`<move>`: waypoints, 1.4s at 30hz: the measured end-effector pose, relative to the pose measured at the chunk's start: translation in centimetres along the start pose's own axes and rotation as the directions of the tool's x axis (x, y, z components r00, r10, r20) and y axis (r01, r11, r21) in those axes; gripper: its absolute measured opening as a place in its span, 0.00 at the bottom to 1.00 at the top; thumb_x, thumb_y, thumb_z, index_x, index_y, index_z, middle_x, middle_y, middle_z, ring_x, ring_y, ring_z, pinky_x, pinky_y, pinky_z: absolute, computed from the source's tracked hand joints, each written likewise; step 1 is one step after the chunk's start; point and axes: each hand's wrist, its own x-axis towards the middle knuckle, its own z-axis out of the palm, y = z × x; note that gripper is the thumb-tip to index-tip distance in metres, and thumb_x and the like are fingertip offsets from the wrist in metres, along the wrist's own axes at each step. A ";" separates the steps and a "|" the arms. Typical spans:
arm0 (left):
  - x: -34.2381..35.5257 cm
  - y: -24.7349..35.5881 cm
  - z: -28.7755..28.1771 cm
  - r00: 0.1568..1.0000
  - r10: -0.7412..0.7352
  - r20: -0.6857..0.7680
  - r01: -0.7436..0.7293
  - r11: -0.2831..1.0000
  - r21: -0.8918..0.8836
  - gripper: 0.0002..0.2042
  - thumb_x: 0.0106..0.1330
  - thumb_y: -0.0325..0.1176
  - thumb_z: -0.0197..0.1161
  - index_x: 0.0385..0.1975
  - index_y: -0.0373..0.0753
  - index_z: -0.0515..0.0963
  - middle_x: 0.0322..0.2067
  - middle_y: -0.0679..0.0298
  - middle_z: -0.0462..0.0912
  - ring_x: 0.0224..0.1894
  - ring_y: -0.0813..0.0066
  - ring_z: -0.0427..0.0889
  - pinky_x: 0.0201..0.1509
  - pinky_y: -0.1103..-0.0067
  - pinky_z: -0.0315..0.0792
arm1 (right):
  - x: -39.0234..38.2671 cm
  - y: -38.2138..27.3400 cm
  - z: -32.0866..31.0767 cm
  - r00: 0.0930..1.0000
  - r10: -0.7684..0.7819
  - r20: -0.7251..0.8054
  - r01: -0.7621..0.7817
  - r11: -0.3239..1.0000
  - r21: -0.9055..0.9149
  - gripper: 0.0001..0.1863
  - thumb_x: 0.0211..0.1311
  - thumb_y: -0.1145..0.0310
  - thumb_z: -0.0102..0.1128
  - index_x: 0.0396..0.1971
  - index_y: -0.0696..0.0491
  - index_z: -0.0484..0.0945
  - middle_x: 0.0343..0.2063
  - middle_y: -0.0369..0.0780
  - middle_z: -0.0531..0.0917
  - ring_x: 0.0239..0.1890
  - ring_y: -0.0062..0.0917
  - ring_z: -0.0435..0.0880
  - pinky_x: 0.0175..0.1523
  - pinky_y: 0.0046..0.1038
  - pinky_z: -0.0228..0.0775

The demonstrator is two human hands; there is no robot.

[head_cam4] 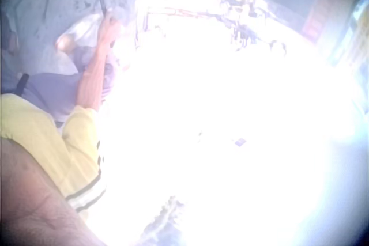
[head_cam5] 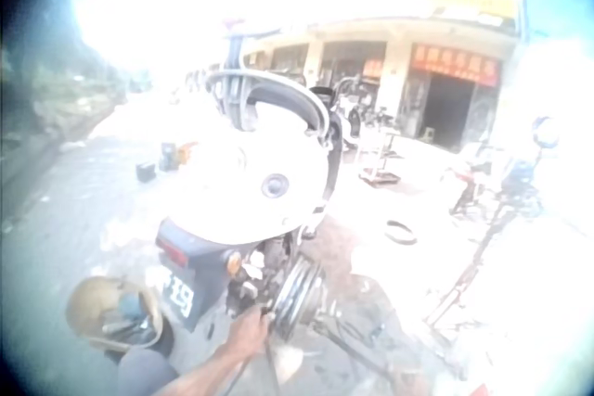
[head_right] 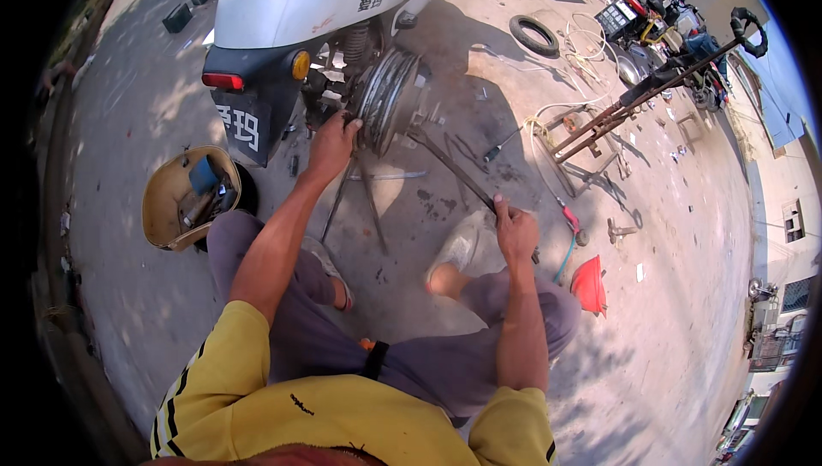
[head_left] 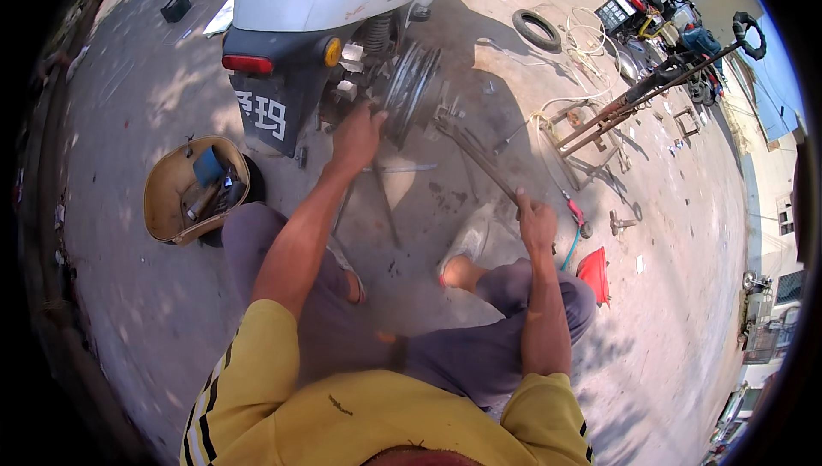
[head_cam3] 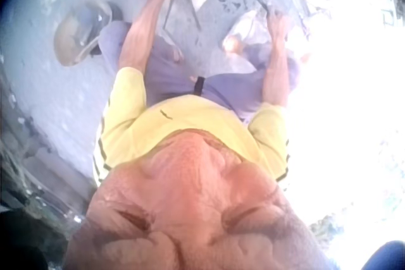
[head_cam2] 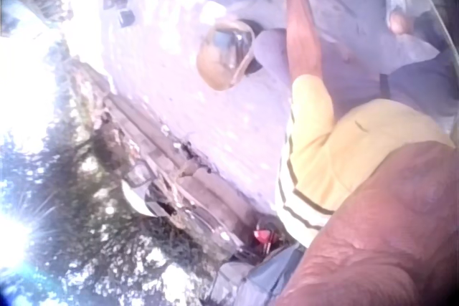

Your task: The person uses a wrench to loosen and remove the rear wheel of a scooter. They repeatedly strike the wheel hub with the wrench to loosen it, then detach the wheel from the axle and set it aside.

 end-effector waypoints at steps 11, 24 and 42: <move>-1.8 -3.7 0.9 0.990 -0.049 0.135 0.040 0.997 0.069 0.18 0.71 0.39 0.64 0.54 0.36 0.80 0.46 0.44 0.86 0.52 0.41 0.83 0.55 0.56 0.75 | -2.1 -0.1 0.2 0.996 0.089 0.026 -0.093 0.942 0.324 0.39 0.74 0.38 0.53 0.14 0.59 0.78 0.12 0.35 0.71 0.20 0.22 0.70 0.30 0.30 0.60; -0.8 -1.7 -0.1 0.998 -0.020 0.054 0.021 0.999 -0.024 0.20 0.71 0.43 0.63 0.54 0.34 0.80 0.44 0.43 0.86 0.50 0.41 0.84 0.54 0.56 0.76 | -3.3 -0.6 1.2 0.990 0.127 0.062 -0.137 0.970 0.200 0.40 0.71 0.32 0.53 0.17 0.57 0.82 0.11 0.39 0.75 0.20 0.27 0.78 0.32 0.33 0.67; -0.9 -2.3 0.4 0.997 0.005 0.079 -0.003 1.000 -0.023 0.21 0.72 0.48 0.62 0.48 0.34 0.81 0.41 0.42 0.86 0.48 0.39 0.84 0.51 0.54 0.76 | -3.9 -0.9 1.8 0.991 0.123 0.048 -0.131 0.968 0.213 0.37 0.73 0.39 0.54 0.15 0.59 0.79 0.11 0.36 0.72 0.19 0.21 0.71 0.30 0.30 0.62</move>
